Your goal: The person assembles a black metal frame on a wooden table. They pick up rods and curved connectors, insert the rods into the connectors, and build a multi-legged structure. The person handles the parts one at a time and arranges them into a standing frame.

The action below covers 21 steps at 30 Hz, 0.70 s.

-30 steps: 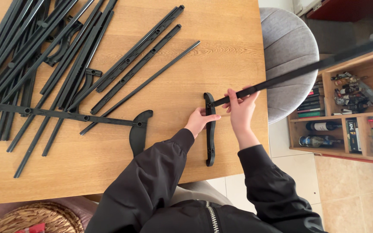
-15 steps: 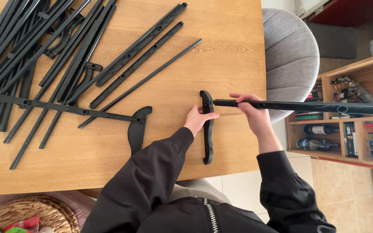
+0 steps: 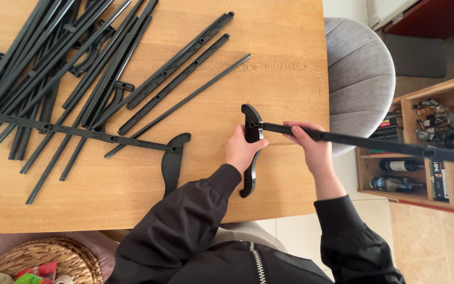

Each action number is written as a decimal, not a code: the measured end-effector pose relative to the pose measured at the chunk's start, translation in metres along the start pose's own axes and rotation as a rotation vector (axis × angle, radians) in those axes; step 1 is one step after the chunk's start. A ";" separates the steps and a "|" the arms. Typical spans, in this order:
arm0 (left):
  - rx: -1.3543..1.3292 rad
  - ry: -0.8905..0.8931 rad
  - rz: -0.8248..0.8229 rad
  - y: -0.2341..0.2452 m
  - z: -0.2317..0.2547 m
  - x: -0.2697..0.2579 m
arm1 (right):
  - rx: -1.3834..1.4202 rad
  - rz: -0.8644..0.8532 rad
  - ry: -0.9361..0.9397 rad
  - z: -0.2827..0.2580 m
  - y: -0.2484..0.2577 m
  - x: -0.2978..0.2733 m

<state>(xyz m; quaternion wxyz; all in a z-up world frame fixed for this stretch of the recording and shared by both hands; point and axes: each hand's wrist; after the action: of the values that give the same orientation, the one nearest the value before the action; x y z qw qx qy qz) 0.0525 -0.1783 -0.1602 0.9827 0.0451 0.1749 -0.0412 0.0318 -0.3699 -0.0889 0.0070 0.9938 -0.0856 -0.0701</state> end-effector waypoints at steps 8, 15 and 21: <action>0.182 -0.098 0.072 0.013 0.040 -0.019 | 0.126 0.136 0.064 -0.015 -0.031 -0.031; 0.237 -0.118 0.086 0.020 0.052 -0.029 | -0.111 0.062 0.274 -0.025 -0.040 -0.047; 0.232 -0.215 0.115 0.024 0.052 -0.037 | 0.069 0.082 0.195 -0.030 -0.036 -0.046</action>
<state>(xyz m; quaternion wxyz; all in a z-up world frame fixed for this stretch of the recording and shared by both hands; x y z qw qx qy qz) 0.0377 -0.1577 -0.0970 0.9847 0.1634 0.0600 -0.0092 -0.0028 -0.3262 -0.0536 -0.0160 0.9913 -0.1275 0.0300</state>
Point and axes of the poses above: each hand's wrist, its own x-axis towards the middle knuckle, its own y-axis out of the back of the hand, z = x × y, and after that the axes turned 5 degrees about -x, right-handed
